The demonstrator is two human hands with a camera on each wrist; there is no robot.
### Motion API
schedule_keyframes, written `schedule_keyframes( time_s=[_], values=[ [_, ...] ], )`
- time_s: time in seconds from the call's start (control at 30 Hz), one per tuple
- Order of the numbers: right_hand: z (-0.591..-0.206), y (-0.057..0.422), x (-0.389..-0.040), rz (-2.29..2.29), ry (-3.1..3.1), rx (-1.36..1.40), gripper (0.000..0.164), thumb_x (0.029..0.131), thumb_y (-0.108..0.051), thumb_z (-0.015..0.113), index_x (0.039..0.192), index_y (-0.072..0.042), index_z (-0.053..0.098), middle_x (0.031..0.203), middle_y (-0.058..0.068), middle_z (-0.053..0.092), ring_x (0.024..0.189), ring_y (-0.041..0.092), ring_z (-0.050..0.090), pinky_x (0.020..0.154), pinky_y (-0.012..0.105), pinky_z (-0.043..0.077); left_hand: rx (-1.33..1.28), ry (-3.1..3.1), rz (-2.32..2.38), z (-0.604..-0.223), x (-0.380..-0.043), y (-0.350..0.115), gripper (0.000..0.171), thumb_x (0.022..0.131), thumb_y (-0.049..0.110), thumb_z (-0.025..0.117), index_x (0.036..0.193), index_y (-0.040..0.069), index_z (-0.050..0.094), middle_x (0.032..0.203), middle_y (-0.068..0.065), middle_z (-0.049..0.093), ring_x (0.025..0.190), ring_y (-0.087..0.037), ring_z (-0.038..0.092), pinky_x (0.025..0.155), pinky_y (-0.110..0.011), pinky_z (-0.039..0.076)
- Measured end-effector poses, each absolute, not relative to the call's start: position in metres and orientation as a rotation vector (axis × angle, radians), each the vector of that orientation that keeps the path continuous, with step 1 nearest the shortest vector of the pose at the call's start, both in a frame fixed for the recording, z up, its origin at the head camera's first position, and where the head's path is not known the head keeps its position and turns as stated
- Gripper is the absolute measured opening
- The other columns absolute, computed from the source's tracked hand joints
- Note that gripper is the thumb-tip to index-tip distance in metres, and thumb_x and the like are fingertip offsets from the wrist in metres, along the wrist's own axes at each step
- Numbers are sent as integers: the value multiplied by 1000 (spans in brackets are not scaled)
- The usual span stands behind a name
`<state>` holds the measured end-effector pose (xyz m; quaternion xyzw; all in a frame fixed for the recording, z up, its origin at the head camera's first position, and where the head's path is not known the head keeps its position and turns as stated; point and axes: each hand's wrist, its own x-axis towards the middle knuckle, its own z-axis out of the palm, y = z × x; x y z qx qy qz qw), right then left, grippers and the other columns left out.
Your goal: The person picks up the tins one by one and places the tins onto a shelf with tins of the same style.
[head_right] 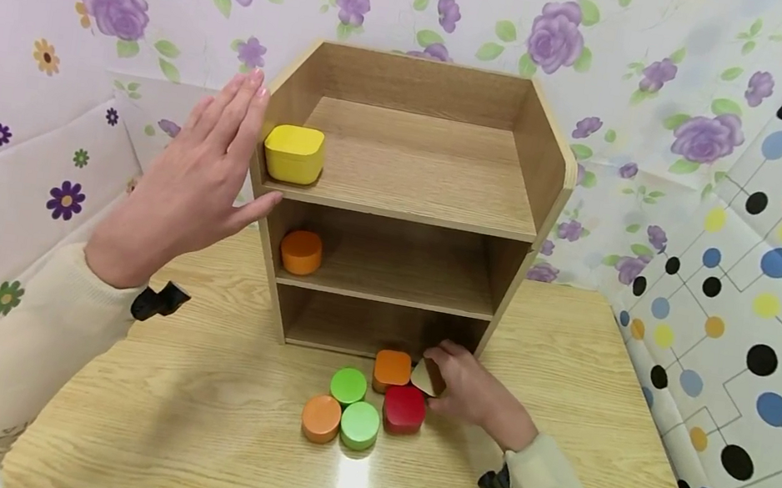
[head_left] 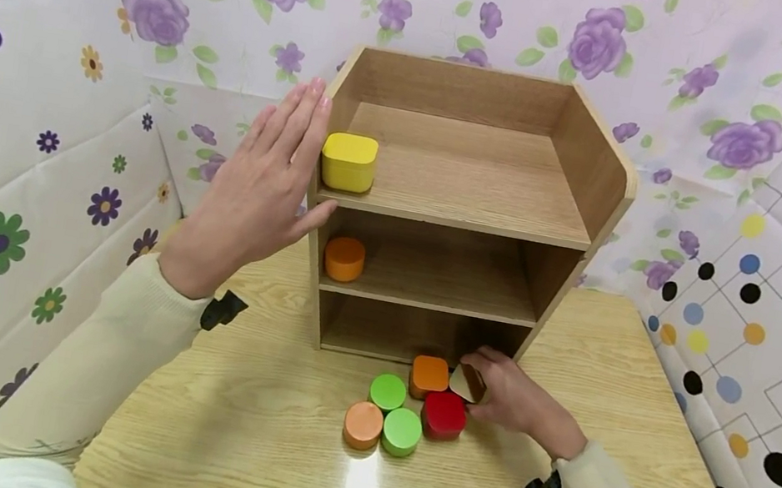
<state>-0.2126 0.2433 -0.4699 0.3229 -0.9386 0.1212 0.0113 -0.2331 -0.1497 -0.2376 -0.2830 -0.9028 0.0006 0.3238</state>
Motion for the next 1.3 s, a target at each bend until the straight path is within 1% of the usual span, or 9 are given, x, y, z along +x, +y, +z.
schedule_keyframes(
  time_s=[0.23,0.37,0.53,0.63,0.77,0.87,1.1,1.3],
  values=[
    [-456,249,-213,405,-2955,1077,62,75,-13,92,128,5,66,120,15,67,90,17,58,74,27,57,-727,-2371,11,-240,-235,-149,106,96,36,74,167,-6,7,178,-22,7,166,-38,12,133,-56,20],
    [-444,255,-212,399,-2960,1119,63,74,-11,93,129,5,66,120,15,67,91,18,58,74,28,56,-727,-2365,-1,-240,-234,-150,105,95,34,74,167,-6,9,178,-22,8,166,-38,13,133,-56,19],
    [-432,260,-211,403,-2964,1172,64,74,-11,92,130,5,66,117,12,66,89,18,58,74,27,54,-730,-2356,-11,-240,-233,-150,104,96,33,74,167,-6,10,178,-22,9,165,-39,14,132,-56,20],
    [-423,261,-209,423,-2982,1195,63,75,-10,91,131,3,65,117,10,66,87,16,57,72,25,52,-729,-2360,-16,-240,-233,-149,103,96,33,73,167,-6,9,178,-22,9,165,-39,13,133,-56,19],
    [-412,261,-207,454,-2987,1256,63,76,-10,91,133,1,65,121,10,66,86,13,56,73,24,53,-727,-2363,-18,-240,-233,-149,104,96,33,74,167,-6,9,178,-22,9,165,-39,13,133,-56,19],
    [-402,259,-206,474,-2983,1310,64,77,-12,91,134,0,65,123,9,67,87,11,57,75,24,55,-725,-2363,-17,-240,-233,-149,104,95,33,74,167,-6,9,178,-23,9,165,-39,14,133,-56,20],
    [-369,247,-202,525,-2970,1397,63,79,-13,89,136,-3,65,121,3,66,86,10,55,72,21,52,-728,-2365,-41,-241,-234,-148,104,94,31,74,166,-7,10,177,-23,10,165,-39,14,132,-57,21],
    [-345,233,-201,495,-2953,1455,64,78,-14,89,136,-5,65,121,0,66,88,10,56,75,22,53,-726,-2368,-31,-240,-236,-146,105,94,32,74,166,-7,9,177,-24,10,165,-39,14,132,-57,20]
  ],
)
